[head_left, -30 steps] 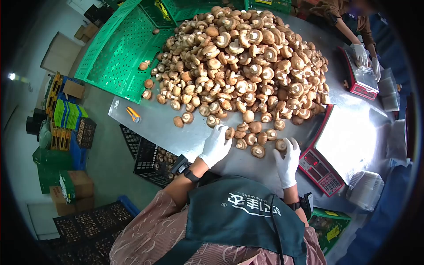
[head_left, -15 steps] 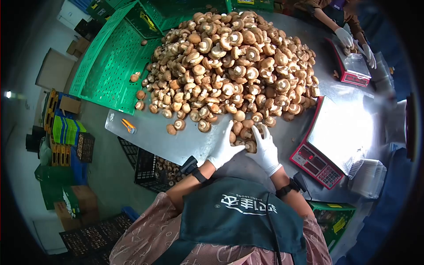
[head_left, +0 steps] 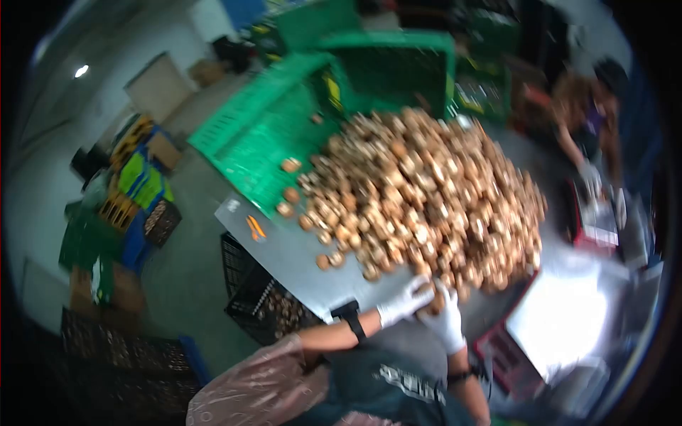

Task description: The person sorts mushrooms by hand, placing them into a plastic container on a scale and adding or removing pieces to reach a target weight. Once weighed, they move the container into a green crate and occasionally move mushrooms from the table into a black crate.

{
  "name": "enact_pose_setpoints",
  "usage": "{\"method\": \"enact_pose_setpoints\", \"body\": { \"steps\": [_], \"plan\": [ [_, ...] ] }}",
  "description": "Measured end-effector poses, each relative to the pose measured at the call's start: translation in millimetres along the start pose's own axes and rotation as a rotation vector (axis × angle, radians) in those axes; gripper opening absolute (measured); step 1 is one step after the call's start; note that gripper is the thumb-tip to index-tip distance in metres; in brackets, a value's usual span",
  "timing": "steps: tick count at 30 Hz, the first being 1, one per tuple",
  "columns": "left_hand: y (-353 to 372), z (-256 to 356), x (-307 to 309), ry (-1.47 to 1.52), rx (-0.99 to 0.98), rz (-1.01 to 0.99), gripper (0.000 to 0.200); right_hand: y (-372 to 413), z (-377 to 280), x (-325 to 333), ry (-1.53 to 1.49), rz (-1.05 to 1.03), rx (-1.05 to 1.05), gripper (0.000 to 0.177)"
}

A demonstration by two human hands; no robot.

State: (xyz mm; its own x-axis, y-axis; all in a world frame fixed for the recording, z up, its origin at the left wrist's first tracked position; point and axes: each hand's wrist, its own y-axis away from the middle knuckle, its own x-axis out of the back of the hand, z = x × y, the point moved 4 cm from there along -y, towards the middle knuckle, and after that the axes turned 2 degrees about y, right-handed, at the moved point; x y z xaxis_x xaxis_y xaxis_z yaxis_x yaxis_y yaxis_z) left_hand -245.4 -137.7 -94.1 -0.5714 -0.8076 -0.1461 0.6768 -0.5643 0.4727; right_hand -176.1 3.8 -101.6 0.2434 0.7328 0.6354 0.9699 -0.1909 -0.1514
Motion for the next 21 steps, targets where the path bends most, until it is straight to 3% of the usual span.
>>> {"method": "enact_pose_setpoints", "body": {
  "steps": [1, 2, 3, 4, 5, 7, 9, 11, 12, 13, 14, 17, 18, 20, 21],
  "plan": [
    [3.5, 9.4, -2.3, 0.000, 0.073, 0.046, 0.054, -0.3, -0.6, 1.6, -0.029, -0.001, 0.006, 0.089],
    [-13.8, -10.8, -0.7, 0.004, -0.042, 0.023, 0.056, 0.5, 3.3, -0.9, -0.057, -0.053, -0.069, 0.092],
    [-30.8, -28.3, 3.1, 0.004, -0.144, -0.013, 0.058, 1.3, -2.7, 0.4, -0.039, -0.014, 0.052, 0.097],
    [-28.7, -21.6, 4.3, -0.091, -0.206, 0.015, 0.058, 1.9, 0.5, -2.8, -0.078, -0.050, 0.026, 0.100],
    [-25.2, -16.2, 1.8, -0.186, -0.256, 0.036, 0.058, 4.3, -4.1, 0.1, -0.185, -0.002, -0.062, 0.093],
    [-23.4, -14.1, 0.4, -0.022, -0.245, -0.032, 0.056, 3.6, -17.9, 10.3, -0.177, -0.029, -0.086, 0.089],
    [-9.1, 0.4, -2.4, -0.032, -0.106, -0.020, 0.055, 3.6, -24.6, 18.3, -0.100, 0.021, -0.023, 0.091],
    [-25.6, -7.4, -4.4, -0.123, -0.218, -0.033, 0.055, -3.1, -21.1, 20.7, -0.152, -0.079, 0.062, 0.094],
    [-29.3, -7.7, -9.8, 0.023, -0.295, -0.073, 0.060, 0.7, -38.0, 36.0, -0.062, -0.121, -0.077, 0.084],
    [-64.7, -35.7, -9.1, -0.070, -0.384, -0.073, 0.058, 9.2, -52.2, 47.8, 0.024, -0.165, -0.225, 0.075],
    [-62.6, -24.6, -12.0, -0.085, -0.375, -0.080, 0.057, 11.0, -57.1, 54.0, 0.118, -0.016, -0.021, 0.073],
    [-40.2, 6.5, -33.1, -0.039, -0.344, -0.164, 0.053, 10.1, -47.5, 64.2, 0.090, 0.141, -0.004, 0.085],
    [-7.2, 39.1, -41.8, -0.009, -0.202, -0.216, 0.054, 15.1, -51.1, 72.8, 0.080, 0.217, -0.015, 0.091],
    [-16.7, 40.1, -59.8, 0.062, -0.450, -0.244, 0.047, 11.8, -63.1, 94.5, 0.166, 0.202, 0.051, 0.086],
    [-8.6, 55.1, -68.5, 0.013, -0.531, -0.299, 0.043, 17.1, -84.4, 113.1, 0.262, 0.212, -0.028, 0.079]
  ]
}}
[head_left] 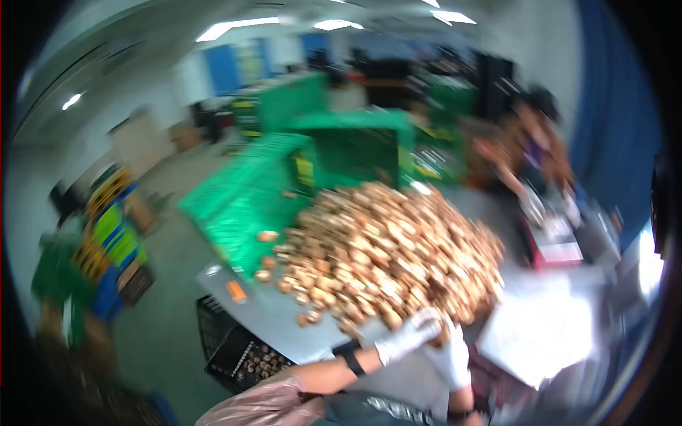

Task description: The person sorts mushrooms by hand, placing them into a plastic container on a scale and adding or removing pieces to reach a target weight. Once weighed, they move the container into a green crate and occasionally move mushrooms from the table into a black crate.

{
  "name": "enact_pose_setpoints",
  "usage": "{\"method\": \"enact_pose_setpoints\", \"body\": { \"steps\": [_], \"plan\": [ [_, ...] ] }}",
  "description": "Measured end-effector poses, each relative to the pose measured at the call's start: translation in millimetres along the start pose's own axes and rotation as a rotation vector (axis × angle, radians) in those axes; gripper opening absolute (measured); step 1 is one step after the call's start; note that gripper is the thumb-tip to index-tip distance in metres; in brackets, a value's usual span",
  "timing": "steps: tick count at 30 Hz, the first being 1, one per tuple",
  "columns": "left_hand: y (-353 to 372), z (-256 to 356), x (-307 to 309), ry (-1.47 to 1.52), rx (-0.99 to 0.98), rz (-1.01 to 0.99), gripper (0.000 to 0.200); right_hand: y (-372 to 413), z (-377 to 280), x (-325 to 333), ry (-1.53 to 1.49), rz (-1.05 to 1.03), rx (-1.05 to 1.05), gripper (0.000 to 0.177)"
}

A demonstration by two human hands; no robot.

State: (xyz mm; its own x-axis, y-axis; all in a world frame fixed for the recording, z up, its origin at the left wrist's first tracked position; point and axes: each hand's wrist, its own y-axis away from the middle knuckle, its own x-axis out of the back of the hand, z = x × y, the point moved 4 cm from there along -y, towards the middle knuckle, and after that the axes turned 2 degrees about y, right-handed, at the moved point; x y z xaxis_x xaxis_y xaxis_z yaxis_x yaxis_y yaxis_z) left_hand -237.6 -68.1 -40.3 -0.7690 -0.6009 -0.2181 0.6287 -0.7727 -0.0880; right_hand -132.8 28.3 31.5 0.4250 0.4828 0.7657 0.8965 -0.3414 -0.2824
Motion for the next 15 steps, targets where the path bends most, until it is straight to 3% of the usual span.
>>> {"method": "enact_pose_setpoints", "body": {
  "steps": [1, 3, 4, 6, 8, 9, 11, 13, 15],
  "plan": [
    [6.4, 60.1, -20.8, -0.462, -0.106, -0.011, 0.041, 0.5, 4.1, 14.2, -0.023, 0.080, 0.042, 0.076],
    [-12.0, 57.5, -45.5, -0.294, 0.061, -0.065, 0.048, 12.3, 10.8, 46.8, -0.004, 0.165, -0.101, 0.076],
    [-24.8, 43.0, -59.8, -0.119, 0.027, -0.070, 0.055, 19.8, 25.6, 56.6, 0.038, 0.147, -0.175, 0.077],
    [-40.8, 47.0, -97.5, 0.096, 0.244, -0.179, 0.059, 30.3, 39.2, 91.4, 0.023, 0.206, -0.197, 0.078],
    [-61.9, 43.9, -138.4, 0.129, 0.198, -0.289, 0.060, 44.0, 59.1, 119.0, 0.063, 0.305, -0.250, 0.079],
    [-80.3, 29.4, -155.5, 0.056, 0.086, -0.357, 0.062, 48.6, 73.9, 130.2, 0.101, 0.340, -0.285, 0.081],
    [-91.2, 31.0, -203.4, 0.126, 0.268, -0.381, 0.063, 61.6, 102.6, 154.8, 0.094, 0.406, -0.325, 0.083],
    [-114.1, 14.7, -247.9, 0.108, 0.207, -0.500, 0.058, 77.0, 134.0, 178.5, 0.065, 0.435, -0.411, 0.085],
    [-124.3, 6.3, -285.6, 0.078, 0.369, -0.565, 0.056, 86.2, 153.9, 199.7, -0.044, 0.415, -0.563, 0.083]
  ]
}}
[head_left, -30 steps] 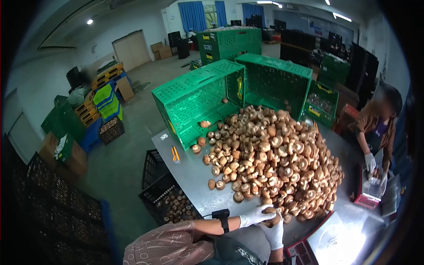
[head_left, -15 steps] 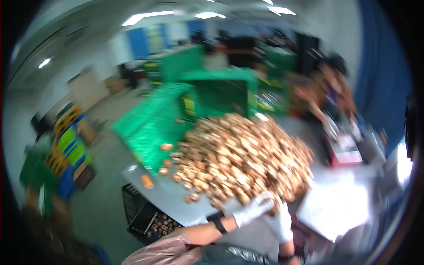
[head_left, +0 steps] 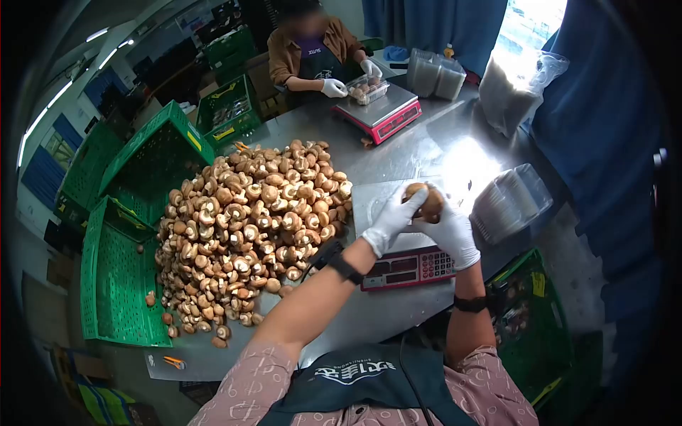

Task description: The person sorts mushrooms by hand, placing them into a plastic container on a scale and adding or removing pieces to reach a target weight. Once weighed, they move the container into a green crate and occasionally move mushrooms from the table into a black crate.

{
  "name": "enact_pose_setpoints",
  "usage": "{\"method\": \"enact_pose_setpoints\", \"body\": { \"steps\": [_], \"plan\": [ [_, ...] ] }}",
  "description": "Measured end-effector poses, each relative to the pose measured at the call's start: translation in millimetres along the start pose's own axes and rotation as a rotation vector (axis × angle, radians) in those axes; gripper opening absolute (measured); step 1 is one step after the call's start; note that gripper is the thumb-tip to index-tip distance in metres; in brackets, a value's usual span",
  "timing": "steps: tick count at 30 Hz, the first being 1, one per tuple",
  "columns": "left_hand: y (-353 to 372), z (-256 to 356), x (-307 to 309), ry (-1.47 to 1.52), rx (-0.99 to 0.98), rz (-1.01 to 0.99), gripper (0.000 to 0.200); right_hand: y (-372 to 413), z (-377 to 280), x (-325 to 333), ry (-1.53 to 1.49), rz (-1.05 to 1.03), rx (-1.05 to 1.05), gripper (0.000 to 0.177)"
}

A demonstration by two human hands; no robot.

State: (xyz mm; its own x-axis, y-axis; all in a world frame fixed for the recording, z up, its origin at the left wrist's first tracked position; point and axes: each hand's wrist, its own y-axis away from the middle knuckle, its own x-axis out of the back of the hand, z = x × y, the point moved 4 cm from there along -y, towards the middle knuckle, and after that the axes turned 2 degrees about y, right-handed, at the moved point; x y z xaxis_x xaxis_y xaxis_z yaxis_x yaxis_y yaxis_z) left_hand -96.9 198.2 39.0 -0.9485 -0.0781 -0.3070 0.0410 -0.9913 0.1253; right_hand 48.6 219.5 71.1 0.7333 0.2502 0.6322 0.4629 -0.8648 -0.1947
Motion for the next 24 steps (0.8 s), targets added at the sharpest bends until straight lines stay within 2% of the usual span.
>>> {"method": "enact_pose_setpoints", "body": {
  "steps": [1, 4, 5, 7, 9, 11, 12, 13, 14, 15, 17, 19, 20, 21, 23, 24],
  "plan": [
    [-9.3, 0.6, -11.4, -0.009, 0.080, -0.008, 0.054, -5.8, 15.6, 3.5, -0.026, 0.045, -0.011, 0.080],
    [-31.2, -9.8, -26.8, -0.032, 0.157, 0.013, 0.049, -16.8, 51.1, 10.3, 0.211, -0.039, -0.177, 0.081],
    [-69.7, -52.4, -9.1, -0.041, -0.053, -0.070, 0.051, -17.4, 62.3, 6.7, 0.274, -0.070, -0.195, 0.083],
    [-59.0, -51.5, -3.2, -0.289, 0.033, 0.066, 0.055, -13.2, 70.3, 3.3, 0.307, -0.071, -0.223, 0.084],
    [-47.9, -50.8, -2.1, -0.318, 0.113, 0.120, 0.056, -7.5, 77.3, -0.9, 0.296, -0.079, -0.202, 0.085],
    [-43.1, -59.0, 5.6, -0.340, 0.077, 0.121, 0.053, 0.7, 62.5, 6.9, 0.215, -0.153, -0.278, 0.086],
    [-39.3, -60.2, 12.5, -0.483, 0.025, 0.099, 0.049, 2.5, 60.5, 8.5, 0.202, -0.088, -0.191, 0.083],
    [-33.7, -66.3, 17.5, -0.482, 0.031, 0.102, 0.049, 4.4, 58.1, 9.9, 0.190, -0.025, -0.103, 0.081],
    [-26.2, -67.3, 21.1, -0.574, -0.100, 0.129, 0.048, 6.1, 59.2, 9.5, 0.188, -0.034, -0.104, 0.081],
    [-20.2, -66.0, 25.4, -0.665, -0.233, 0.154, 0.046, 7.2, 58.2, 10.2, 0.134, -0.006, -0.052, 0.075],
    [2.8, -51.8, 21.7, -0.594, -0.174, 0.176, 0.043, 10.8, 58.0, 10.1, 0.082, 0.004, 0.000, 0.069],
    [20.6, -44.0, 25.6, -0.486, -0.255, 0.242, 0.041, 13.5, 54.4, 10.0, 0.073, 0.008, 0.065, 0.058],
    [26.9, -44.5, 32.3, -0.485, -0.312, 0.260, 0.038, 14.6, 50.6, 10.2, 0.039, 0.041, 0.043, 0.047],
    [37.1, -42.1, 37.6, -0.483, -0.308, 0.269, 0.038, 14.3, 52.2, 7.3, 0.038, 0.031, 0.045, 0.047],
    [63.2, -35.3, 52.2, -0.450, -0.284, 0.342, 0.035, 14.0, 61.5, 3.6, -0.019, 0.087, 0.031, 0.036],
    [77.7, -38.1, 61.3, -0.371, -0.334, 0.373, 0.032, 15.8, 61.8, 1.4, 0.025, 0.115, 0.099, 0.028]
  ]
}}
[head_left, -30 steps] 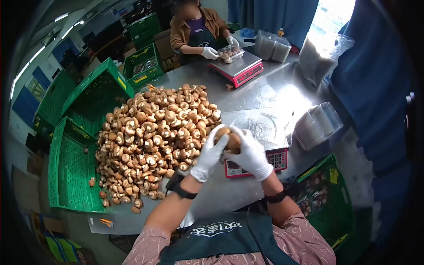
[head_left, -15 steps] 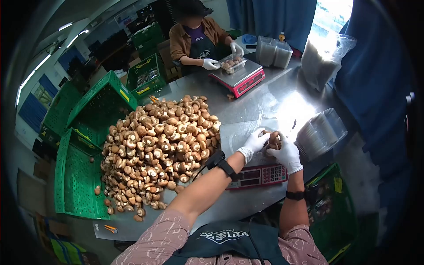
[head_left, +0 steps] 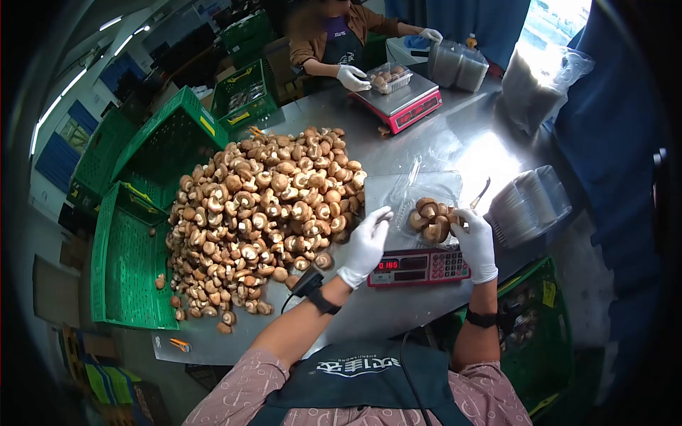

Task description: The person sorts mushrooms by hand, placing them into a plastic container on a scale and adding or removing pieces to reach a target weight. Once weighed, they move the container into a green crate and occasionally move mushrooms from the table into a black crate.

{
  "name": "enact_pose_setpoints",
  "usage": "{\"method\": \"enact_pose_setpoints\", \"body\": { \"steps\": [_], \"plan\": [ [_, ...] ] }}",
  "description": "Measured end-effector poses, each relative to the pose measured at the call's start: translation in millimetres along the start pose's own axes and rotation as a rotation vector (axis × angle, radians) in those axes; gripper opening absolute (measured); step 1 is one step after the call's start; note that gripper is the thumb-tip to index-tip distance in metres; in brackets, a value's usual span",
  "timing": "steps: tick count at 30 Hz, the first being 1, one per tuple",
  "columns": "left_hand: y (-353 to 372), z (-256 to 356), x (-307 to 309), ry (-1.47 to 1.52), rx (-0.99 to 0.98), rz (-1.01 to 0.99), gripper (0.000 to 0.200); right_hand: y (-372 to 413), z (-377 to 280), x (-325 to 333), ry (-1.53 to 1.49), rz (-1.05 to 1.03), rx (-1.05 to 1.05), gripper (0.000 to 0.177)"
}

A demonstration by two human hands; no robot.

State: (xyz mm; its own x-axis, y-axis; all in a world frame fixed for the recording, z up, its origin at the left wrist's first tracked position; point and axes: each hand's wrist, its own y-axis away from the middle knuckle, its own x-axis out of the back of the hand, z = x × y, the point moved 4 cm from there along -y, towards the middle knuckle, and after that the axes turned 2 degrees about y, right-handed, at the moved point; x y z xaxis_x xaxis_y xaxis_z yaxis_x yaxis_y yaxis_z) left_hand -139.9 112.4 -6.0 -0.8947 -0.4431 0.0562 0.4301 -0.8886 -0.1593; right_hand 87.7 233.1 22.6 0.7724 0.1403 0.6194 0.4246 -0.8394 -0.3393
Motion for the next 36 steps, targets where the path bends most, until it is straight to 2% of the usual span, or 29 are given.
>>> {"method": "enact_pose_setpoints", "body": {
  "steps": [1, 3, 5, 11, 15, 19, 20, 25, 29, 31, 32, 34, 35, 36],
  "plan": [
    [13.7, -1.7, 14.0, -0.009, -0.026, 0.027, 0.031, 1.9, 1.2, -1.8, -0.001, -0.006, -0.002, 0.028],
    [48.0, -12.6, 43.7, 0.090, 0.050, 0.065, 0.029, 4.6, 0.9, -4.6, 0.032, -0.007, 0.021, 0.026],
    [87.3, -24.5, 71.6, 0.101, 0.125, 0.151, 0.025, 6.4, -2.2, -5.0, 0.009, 0.002, -0.006, 0.025],
    [191.1, -81.7, 145.4, 0.053, 0.313, 0.321, 0.026, 1.2, 0.8, -11.9, 0.201, -0.030, 0.000, 0.021],
    [221.1, -91.4, 164.8, 0.063, 0.333, 0.450, 0.023, -3.0, -8.1, -16.0, 0.082, 0.076, -0.020, 0.018],
    [218.4, -86.9, 167.9, 0.022, 0.295, 0.463, 0.023, -3.9, 13.5, -42.0, 0.208, -0.059, -0.068, 0.014],
    [217.8, -84.4, 169.8, -0.007, 0.264, 0.447, 0.023, -2.5, 8.6, -42.7, 0.330, -0.004, -0.042, 0.013],
    [197.7, -75.6, 175.5, -0.119, 0.263, 0.455, 0.023, -2.9, -10.6, -28.2, 0.231, 0.066, 0.066, 0.014],
    [166.7, -80.2, 188.4, -0.167, 0.177, 0.437, 0.024, 8.8, -36.8, -27.2, 0.118, 0.116, 0.019, 0.014],
    [137.0, -70.2, 192.8, -0.476, 0.049, 0.449, 0.033, 19.6, -66.5, -38.5, -0.028, 0.049, 0.097, 0.013],
    [122.6, -67.6, 193.6, -0.476, 0.049, 0.446, 0.033, 26.3, -79.5, -48.7, -0.059, 0.009, 0.124, 0.013],
    [91.4, -52.3, 188.8, -0.707, 0.016, 0.381, 0.049, 40.4, -92.2, -74.6, -0.104, -0.072, 0.234, 0.009],
    [77.6, -63.2, 188.8, -0.886, 0.051, 0.311, 0.058, 49.6, -97.7, -89.5, -0.128, -0.186, 0.151, 0.008],
    [69.9, -72.5, 191.1, -0.997, 0.042, 0.239, 0.056, 57.6, -105.9, -102.8, -0.179, -0.212, 0.219, 0.009]
  ]
}}
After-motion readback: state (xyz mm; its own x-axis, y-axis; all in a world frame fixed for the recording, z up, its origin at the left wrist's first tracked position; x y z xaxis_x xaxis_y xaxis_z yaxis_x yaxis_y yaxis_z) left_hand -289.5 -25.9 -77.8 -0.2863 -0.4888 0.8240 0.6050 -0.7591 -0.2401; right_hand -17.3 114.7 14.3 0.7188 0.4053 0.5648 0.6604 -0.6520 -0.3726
